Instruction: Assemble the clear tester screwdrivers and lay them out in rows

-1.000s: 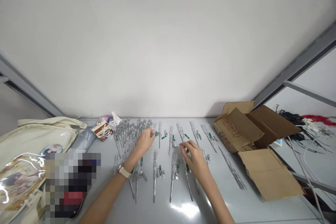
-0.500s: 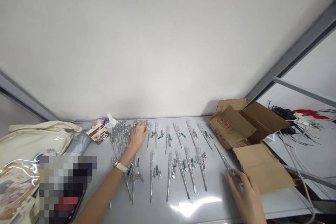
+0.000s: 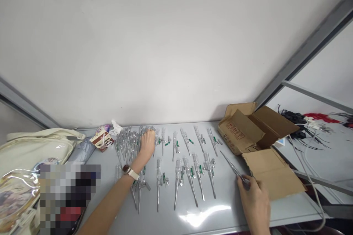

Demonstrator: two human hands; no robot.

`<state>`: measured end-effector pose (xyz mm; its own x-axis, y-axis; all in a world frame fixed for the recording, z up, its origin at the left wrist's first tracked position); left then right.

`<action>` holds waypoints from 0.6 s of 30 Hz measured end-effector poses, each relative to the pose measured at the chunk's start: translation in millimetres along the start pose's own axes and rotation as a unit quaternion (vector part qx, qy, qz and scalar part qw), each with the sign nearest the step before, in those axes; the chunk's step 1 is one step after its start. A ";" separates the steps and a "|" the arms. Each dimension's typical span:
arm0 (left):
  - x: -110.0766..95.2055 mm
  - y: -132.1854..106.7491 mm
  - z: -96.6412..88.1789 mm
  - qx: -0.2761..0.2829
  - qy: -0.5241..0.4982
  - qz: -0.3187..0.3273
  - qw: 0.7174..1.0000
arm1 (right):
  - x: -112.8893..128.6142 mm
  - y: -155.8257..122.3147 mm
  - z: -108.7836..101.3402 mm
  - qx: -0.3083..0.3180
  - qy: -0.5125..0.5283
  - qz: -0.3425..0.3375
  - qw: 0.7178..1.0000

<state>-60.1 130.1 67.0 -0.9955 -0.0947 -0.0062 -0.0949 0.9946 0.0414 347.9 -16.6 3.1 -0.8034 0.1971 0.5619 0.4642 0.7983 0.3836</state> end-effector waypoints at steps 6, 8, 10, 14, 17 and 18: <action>-5.1 1.2 -0.8 0.037 0.019 -0.016 0.999 | 2.4 -1.5 0.2 0.001 0.010 -0.017 1.000; -4.4 1.9 0.3 0.044 0.018 -0.020 0.999 | 1.7 -2.1 0.8 0.002 0.007 -0.017 1.000; -2.1 3.1 1.3 0.047 0.013 -0.022 0.999 | 1.9 -2.2 0.9 0.002 0.005 -0.020 1.000; 7.0 4.6 -4.9 0.024 -0.004 -0.032 0.999 | 9.4 -2.6 -4.5 -0.010 0.011 -0.026 1.000; 17.4 0.8 -22.5 -0.010 -0.016 -0.043 0.999 | 23.4 -3.3 -14.7 -0.033 0.026 -0.030 0.999; 21.0 -2.1 -30.5 -0.022 -0.020 -0.044 0.999 | 29.0 -3.1 -17.9 -0.036 0.041 -0.024 0.998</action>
<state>-80.9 124.8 97.3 -0.9824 -0.1794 -0.0514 -0.1832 0.9796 0.0826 329.8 -23.5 31.3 -0.7940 0.1099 0.5979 0.4537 0.7617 0.4626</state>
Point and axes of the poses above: each hand's wrist, its own y-axis towards the middle knuckle, its own z-axis out of the palm, x = y × z, the point moved 5 cm from there along y, towards the middle knuckle, and after that the axes turned 10 degrees about y, right-handed, at the moved point
